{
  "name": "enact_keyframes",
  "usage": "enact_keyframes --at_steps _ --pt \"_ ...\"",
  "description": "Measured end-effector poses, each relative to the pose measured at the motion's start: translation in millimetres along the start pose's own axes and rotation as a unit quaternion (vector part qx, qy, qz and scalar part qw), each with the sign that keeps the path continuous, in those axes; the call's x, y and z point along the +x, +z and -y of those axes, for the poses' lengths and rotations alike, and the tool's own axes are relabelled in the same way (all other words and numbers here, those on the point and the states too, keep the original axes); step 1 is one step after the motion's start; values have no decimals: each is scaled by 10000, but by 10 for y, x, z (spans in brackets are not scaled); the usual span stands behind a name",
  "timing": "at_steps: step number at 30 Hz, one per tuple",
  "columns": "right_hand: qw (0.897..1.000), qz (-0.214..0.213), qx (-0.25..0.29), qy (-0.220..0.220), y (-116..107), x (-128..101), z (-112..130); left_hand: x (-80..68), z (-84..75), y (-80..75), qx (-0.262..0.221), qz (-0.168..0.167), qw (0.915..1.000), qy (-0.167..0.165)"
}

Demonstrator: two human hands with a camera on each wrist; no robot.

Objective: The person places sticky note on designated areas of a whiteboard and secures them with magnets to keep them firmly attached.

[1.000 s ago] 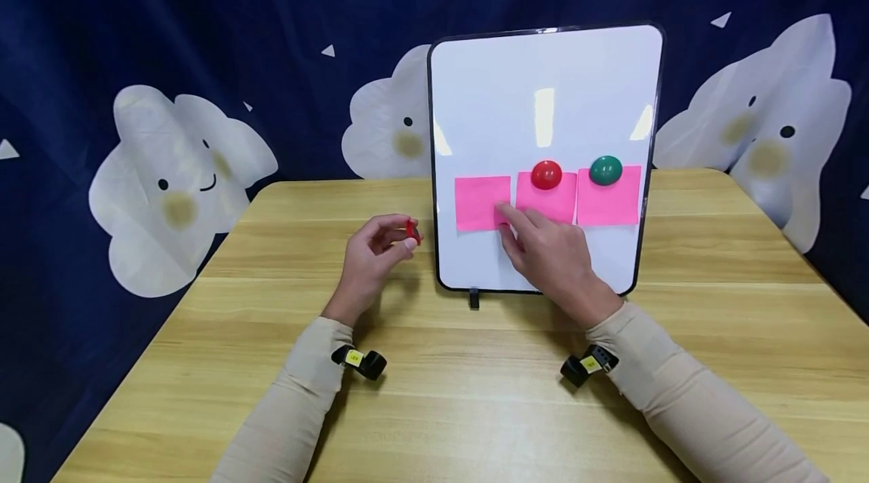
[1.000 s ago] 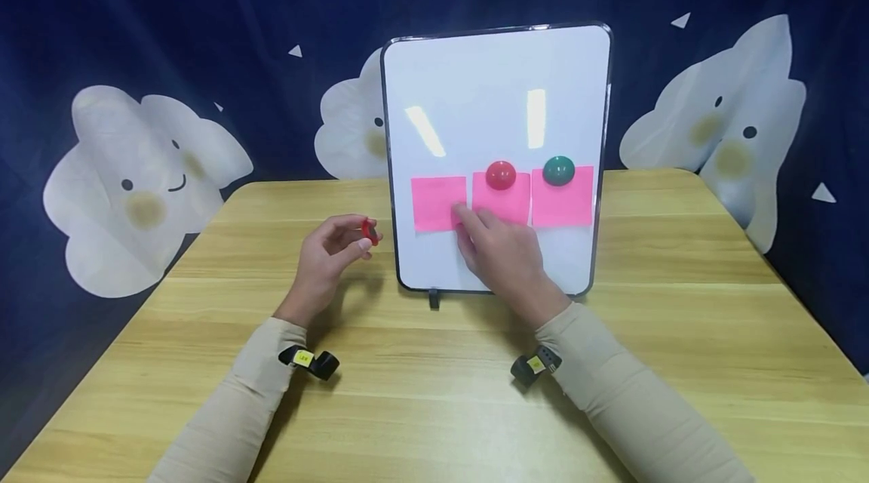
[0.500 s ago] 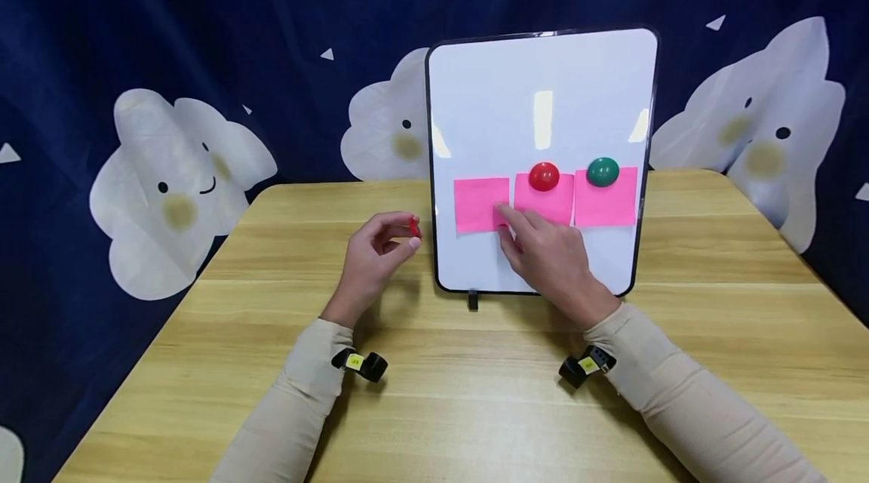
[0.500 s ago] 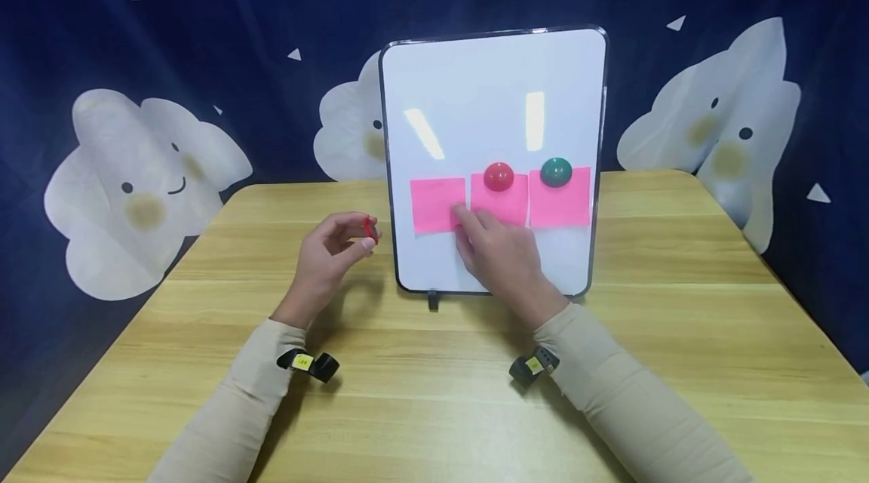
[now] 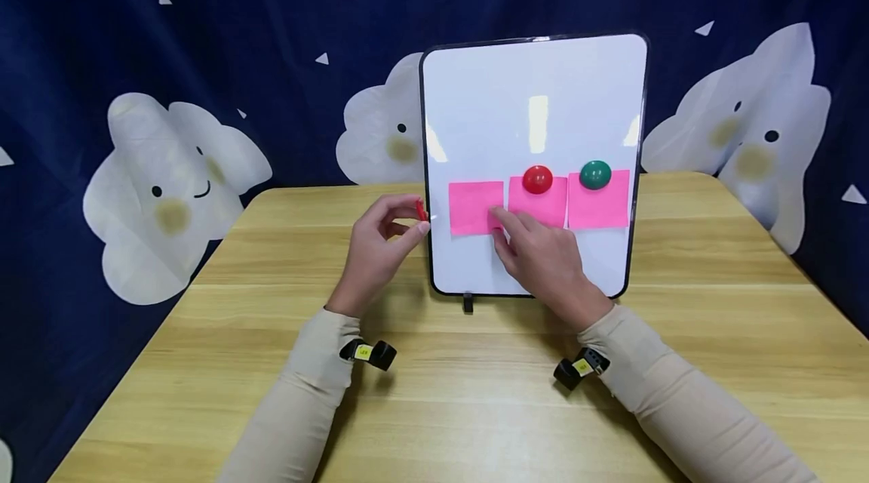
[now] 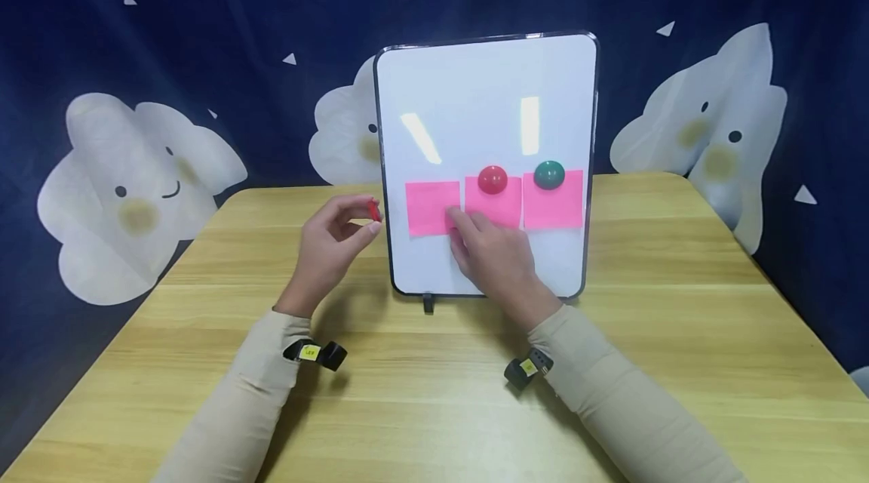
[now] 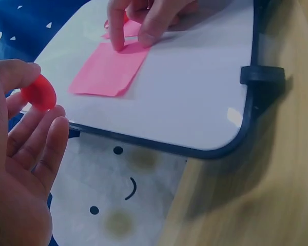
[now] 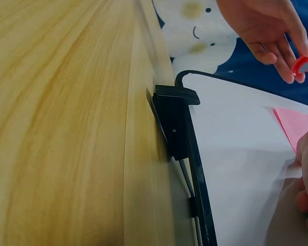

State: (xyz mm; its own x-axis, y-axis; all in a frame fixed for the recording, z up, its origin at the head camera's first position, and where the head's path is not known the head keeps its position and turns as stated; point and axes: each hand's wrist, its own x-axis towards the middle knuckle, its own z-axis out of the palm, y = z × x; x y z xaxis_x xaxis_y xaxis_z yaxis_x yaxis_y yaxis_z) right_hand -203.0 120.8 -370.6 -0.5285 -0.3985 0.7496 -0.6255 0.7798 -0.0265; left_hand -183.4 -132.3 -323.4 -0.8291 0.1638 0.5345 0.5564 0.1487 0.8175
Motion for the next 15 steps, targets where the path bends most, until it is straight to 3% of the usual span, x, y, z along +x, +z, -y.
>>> enact_keyframes --at_steps 9,15 --pt "10000 21 -45 -2 5 2 -4 129 -48 188 87 -223 9996 147" --pt "10000 9 -61 -12 4 -3 -7 189 -165 300 13 -385 9988 314"
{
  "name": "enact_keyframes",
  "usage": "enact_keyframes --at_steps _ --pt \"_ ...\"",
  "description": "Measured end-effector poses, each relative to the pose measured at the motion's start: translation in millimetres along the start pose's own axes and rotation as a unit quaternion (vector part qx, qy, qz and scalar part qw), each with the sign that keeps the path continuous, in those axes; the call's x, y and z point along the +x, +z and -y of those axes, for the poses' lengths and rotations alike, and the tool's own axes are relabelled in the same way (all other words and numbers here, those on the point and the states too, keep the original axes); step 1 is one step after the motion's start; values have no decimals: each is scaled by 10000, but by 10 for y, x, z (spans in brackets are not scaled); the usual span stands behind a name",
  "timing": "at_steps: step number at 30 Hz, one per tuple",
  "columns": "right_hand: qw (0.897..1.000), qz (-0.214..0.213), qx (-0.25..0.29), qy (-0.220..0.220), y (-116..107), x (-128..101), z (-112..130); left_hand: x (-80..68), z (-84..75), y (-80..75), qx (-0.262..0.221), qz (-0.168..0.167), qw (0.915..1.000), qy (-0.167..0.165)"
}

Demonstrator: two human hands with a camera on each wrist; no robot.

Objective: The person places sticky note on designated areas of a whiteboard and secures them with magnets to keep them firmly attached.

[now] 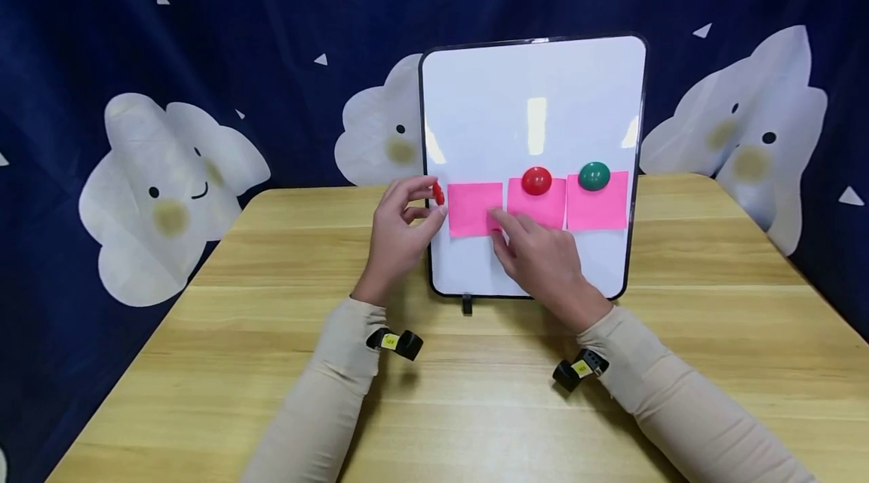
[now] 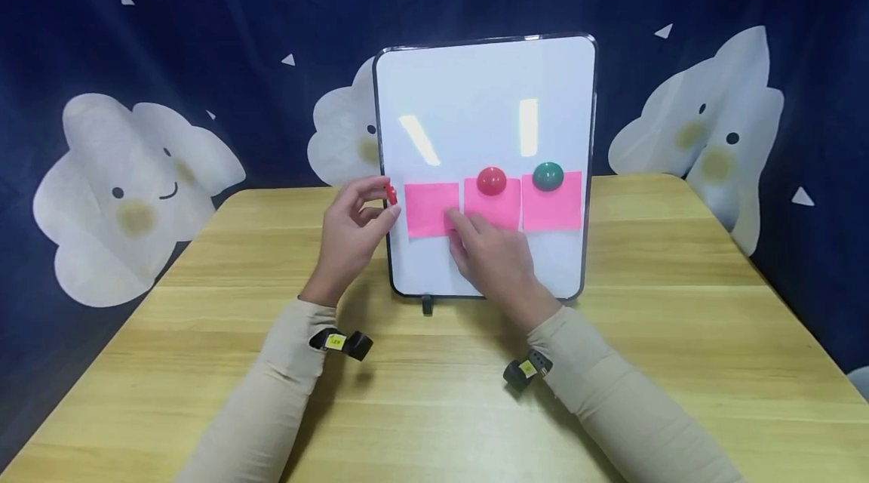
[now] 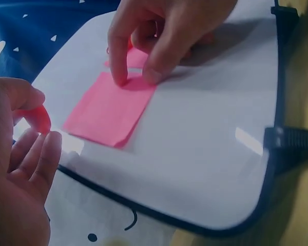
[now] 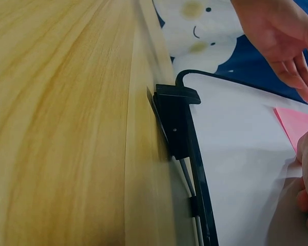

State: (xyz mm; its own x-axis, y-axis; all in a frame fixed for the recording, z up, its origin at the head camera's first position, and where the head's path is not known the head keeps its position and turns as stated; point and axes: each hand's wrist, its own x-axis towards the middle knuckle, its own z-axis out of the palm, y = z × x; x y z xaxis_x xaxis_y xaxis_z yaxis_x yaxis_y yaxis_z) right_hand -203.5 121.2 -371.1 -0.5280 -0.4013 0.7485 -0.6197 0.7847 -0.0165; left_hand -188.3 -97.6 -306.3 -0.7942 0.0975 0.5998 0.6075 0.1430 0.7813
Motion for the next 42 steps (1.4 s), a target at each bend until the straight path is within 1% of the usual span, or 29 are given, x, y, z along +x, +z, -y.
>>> enact_keyframes --at_steps 3,6,9,11,14,18,20,22,24,27,30,35,39,42 --pt "10000 1 -9 -12 4 5 -3 26 -18 54 39 -10 10000 -36" --pt "10000 18 -33 -25 11 6 -5 51 84 112 64 19 10000 -57" --pt "10000 18 -53 -16 14 3 -6 79 221 162 36 68 9999 66" --pt "10000 17 -60 -8 14 0 -7 98 296 190 113 105 9996 256" --pt "10000 25 -65 -4 12 1 -7 121 342 223 325 126 9974 633" --pt "10000 4 -94 2 6 -4 -8 151 366 263 727 122 9903 1180" --pt "9999 -8 -107 7 6 -14 -8 163 375 280 965 124 9849 1432" --pt "9999 -25 -103 13 9 -22 -8 170 388 299 1329 117 9773 1644" --pt "9999 -33 -97 16 14 -30 -8 175 393 317 1737 83 9676 1830" --pt "9999 -58 -100 20 23 -37 -7 182 404 343 2318 8 9517 2015" --pt "9999 -70 -89 12 27 -37 -4 192 407 354 2690 -83 9396 2113" --pt "9999 -57 -98 -11 28 -25 0 199 412 351 3121 -110 9242 2199" --pt "9999 -58 -133 -13 25 -21 -1 207 425 350 3382 -65 9144 2223" --pt "9999 -45 -149 -8 20 -22 -1 220 433 352 3507 -49 9089 2257"
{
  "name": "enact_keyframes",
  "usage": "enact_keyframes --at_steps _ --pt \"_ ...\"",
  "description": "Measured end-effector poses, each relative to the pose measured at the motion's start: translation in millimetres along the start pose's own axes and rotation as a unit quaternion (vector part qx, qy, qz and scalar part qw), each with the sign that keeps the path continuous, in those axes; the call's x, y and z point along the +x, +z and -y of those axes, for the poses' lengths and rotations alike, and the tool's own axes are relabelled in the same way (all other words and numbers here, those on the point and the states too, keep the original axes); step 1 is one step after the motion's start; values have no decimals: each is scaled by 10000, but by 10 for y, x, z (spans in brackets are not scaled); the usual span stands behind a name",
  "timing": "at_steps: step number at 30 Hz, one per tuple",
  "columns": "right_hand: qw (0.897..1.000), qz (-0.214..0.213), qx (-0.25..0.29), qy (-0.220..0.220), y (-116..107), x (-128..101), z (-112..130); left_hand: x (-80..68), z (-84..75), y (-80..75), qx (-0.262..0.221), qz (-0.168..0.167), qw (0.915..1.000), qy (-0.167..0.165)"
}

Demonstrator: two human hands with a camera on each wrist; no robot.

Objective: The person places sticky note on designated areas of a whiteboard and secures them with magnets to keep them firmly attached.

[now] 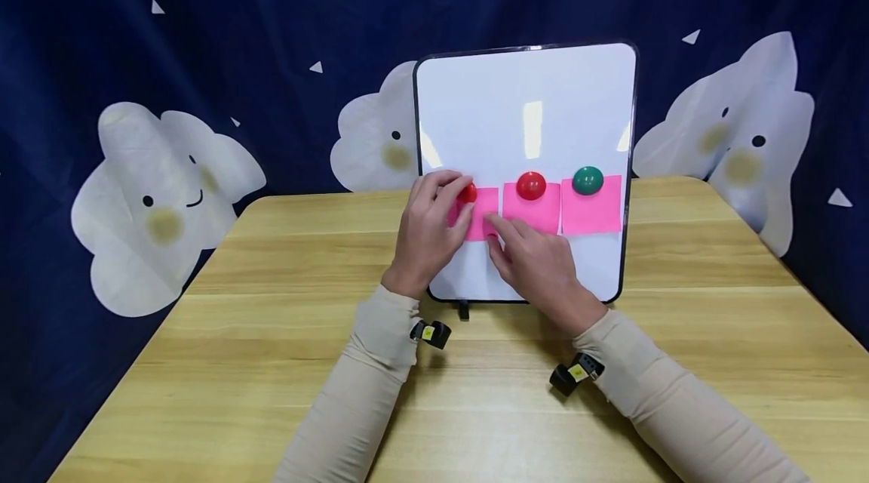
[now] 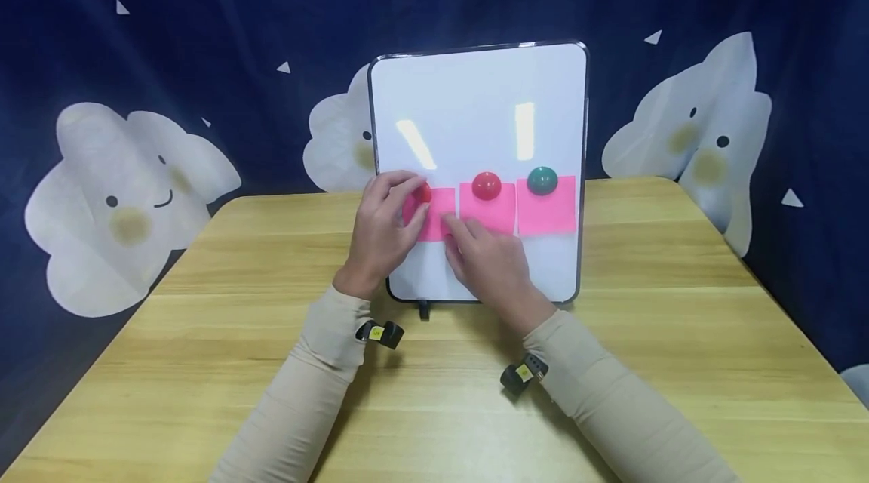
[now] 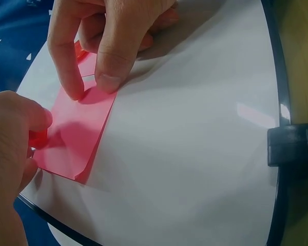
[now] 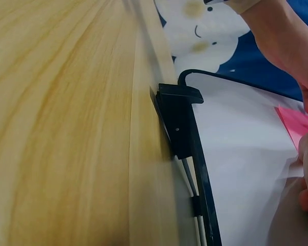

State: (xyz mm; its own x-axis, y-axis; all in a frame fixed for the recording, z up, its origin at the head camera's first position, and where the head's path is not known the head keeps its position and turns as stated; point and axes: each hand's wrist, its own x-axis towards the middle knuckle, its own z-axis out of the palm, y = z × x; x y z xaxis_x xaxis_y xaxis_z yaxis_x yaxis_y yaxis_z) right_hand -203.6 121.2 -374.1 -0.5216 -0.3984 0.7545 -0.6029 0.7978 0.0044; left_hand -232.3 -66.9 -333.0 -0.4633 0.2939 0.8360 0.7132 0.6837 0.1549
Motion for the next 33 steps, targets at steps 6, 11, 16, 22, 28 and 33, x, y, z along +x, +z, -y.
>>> enact_keyframes --at_steps 6,11,16,22,28,33 --pt "10000 3 -22 -3 -4 -5 4 10 15 16 118 26 9999 98" --pt "10000 -39 -51 -20 -15 -11 0 20 -6 30 260 -31 9996 79" --pt "9999 -91 -38 -46 -13 -7 -1 21 -21 39 452 -77 9989 100" --pt "9999 -79 -42 -47 -3 -1 5 11 -25 50 613 -73 9980 128" --pt "9999 -75 -61 -40 -5 0 1 11 -10 70 680 -122 9974 183" --pt "10000 -44 -59 -23 -2 -3 -2 9 5 76 663 -149 9974 239"
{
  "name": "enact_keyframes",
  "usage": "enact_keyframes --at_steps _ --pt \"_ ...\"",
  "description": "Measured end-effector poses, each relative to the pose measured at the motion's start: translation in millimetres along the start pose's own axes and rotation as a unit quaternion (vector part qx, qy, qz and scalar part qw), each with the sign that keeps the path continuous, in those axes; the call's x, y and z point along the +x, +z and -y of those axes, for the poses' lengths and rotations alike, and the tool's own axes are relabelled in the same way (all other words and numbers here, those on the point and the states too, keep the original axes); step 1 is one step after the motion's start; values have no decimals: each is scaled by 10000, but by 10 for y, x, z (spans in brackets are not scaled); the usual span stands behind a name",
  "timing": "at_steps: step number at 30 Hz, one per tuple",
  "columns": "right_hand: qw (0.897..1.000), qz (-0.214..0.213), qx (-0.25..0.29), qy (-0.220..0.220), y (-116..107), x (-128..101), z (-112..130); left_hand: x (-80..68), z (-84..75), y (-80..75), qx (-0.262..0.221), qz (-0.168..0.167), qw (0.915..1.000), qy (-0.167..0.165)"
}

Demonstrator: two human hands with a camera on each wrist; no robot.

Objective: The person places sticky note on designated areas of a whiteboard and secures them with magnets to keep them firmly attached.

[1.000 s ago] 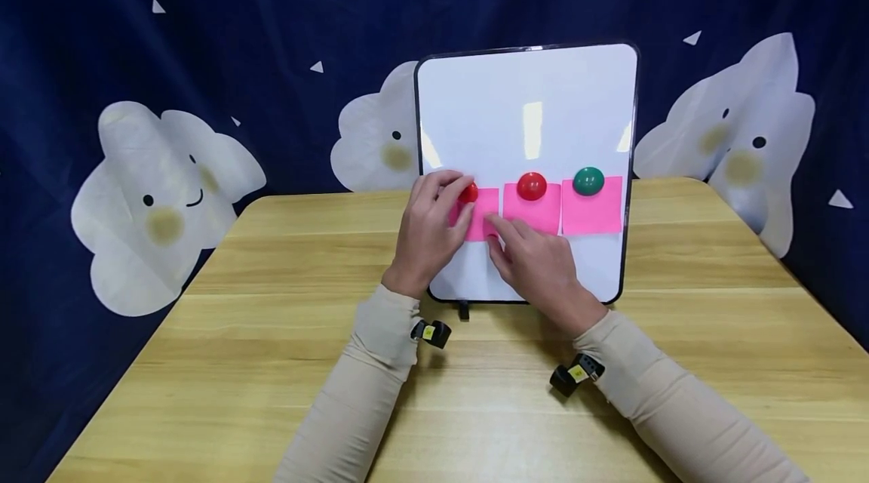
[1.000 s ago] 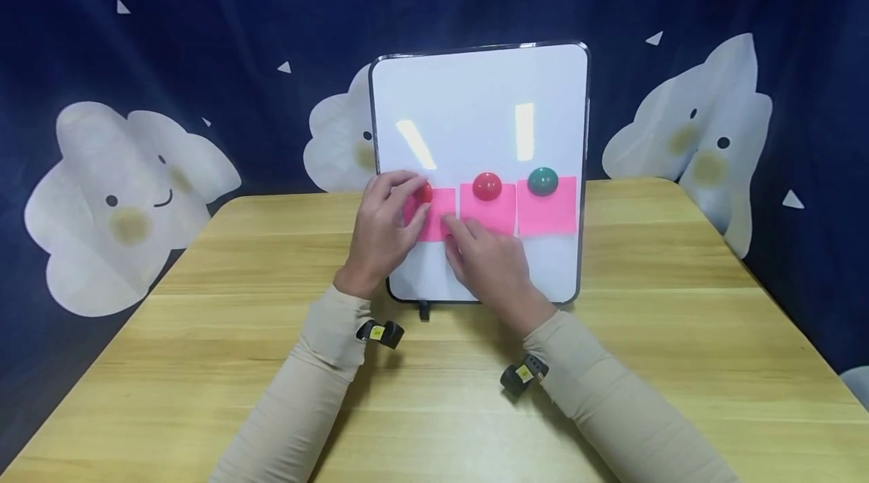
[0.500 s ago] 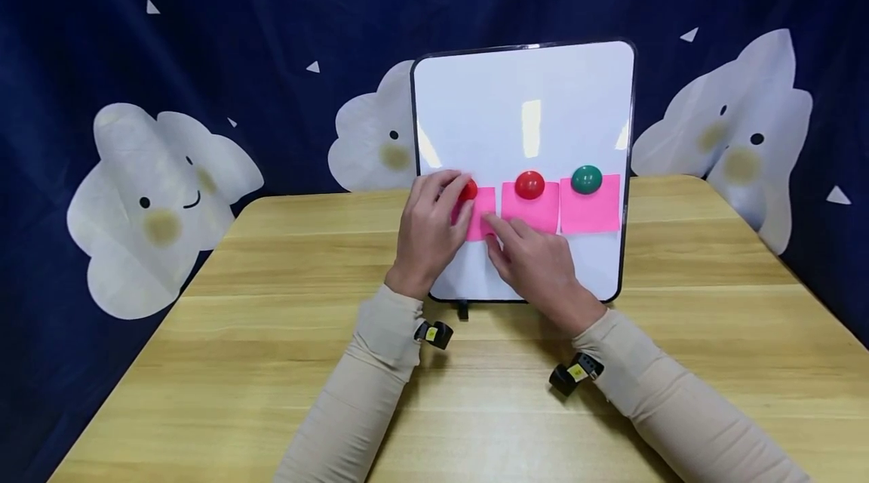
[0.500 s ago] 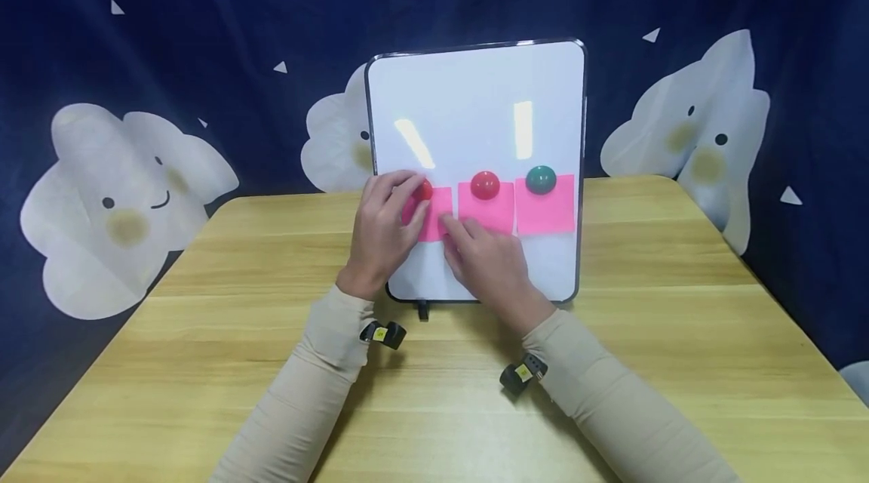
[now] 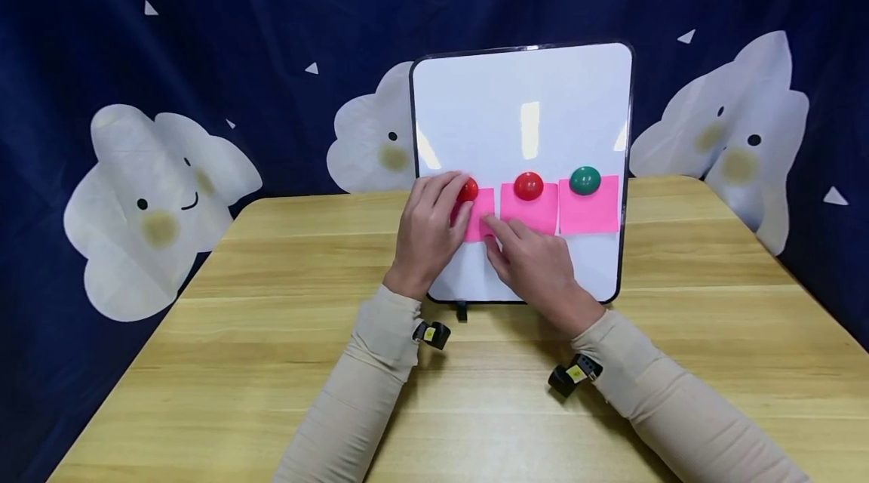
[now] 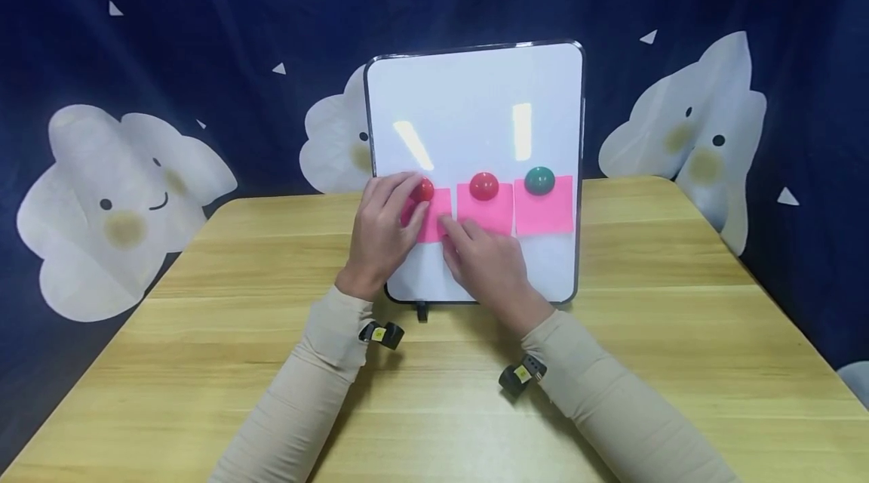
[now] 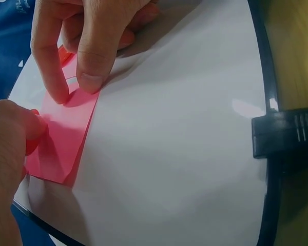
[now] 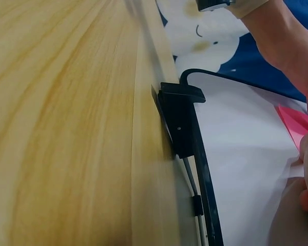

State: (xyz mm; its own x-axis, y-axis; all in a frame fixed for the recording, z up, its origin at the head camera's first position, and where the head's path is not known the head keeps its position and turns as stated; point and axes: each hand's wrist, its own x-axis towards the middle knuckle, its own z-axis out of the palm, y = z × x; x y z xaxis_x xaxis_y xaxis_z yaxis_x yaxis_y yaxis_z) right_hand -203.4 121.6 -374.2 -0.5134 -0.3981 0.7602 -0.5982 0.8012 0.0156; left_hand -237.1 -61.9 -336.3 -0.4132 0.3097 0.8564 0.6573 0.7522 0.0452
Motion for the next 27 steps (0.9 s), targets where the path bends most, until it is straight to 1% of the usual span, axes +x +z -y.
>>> enact_keyframes --at_steps 7,15,19,23,27 --pt "10000 34 -33 43 -22 -2 -14 13 -12 12 -84 18 9999 57" --pt "10000 58 -35 67 -30 -22 -16 26 -22 6 -50 142 9998 123" --pt "9999 15 117 31 -20 -8 -9 22 -1 -33 -98 129 9998 67" --pt "9995 -10 327 -40 -13 -7 5 -5 32 -76 -245 77 9997 -23" --pt "9990 -47 446 -36 -54 -21 14 -44 79 -112 -370 80 9993 -61"
